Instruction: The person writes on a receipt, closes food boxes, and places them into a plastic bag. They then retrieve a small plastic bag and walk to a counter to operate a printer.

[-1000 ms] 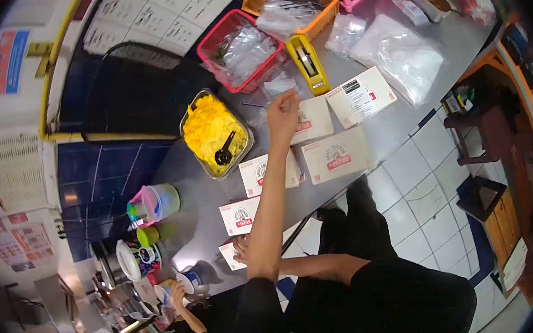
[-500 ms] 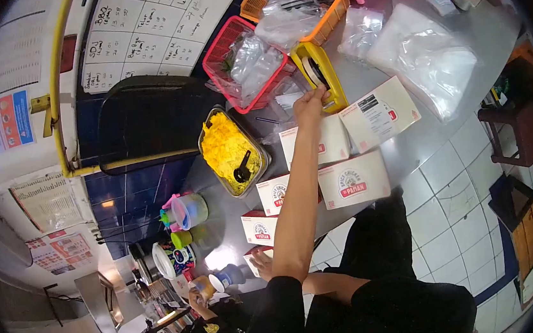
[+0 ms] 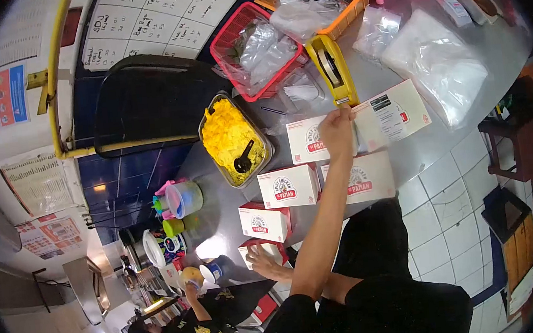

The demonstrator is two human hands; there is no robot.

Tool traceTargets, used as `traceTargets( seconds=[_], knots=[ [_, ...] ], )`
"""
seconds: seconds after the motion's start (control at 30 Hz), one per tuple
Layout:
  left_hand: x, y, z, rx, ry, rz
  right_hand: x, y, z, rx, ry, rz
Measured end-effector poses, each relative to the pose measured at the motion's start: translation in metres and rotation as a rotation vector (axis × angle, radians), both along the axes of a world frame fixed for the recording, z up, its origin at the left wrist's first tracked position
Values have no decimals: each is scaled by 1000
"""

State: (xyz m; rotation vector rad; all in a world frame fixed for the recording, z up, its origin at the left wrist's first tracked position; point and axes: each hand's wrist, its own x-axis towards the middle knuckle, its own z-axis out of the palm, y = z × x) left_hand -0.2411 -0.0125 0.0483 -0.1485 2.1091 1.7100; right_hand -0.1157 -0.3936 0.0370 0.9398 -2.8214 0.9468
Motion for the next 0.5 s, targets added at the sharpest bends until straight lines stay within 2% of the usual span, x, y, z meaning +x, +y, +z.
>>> traceTargets(
  seconds=[0.2, 0.27, 0.33, 0.4, 0.47, 0.5],
  knots=[
    [-4, 2, -6, -221, 200, -22, 1, -22, -15, 37, 45, -49],
    [-6, 0, 1, -598, 416, -121, 7, -57, -37, 400, 284, -195],
    [-8, -6, -9, -675, 527, -98, 9, -87, -64, 424, 281, -150],
    [2, -24, 25, -462, 561, -79, 5, -111, -101, 509, 578, -463],
    [24, -70, 68, -415, 568, -59, -4, -32, -19, 4, 3, -6],
    [33, -99, 86, -303, 481, -77, -7, -31, -16, 1, 5, -5]
  ],
)
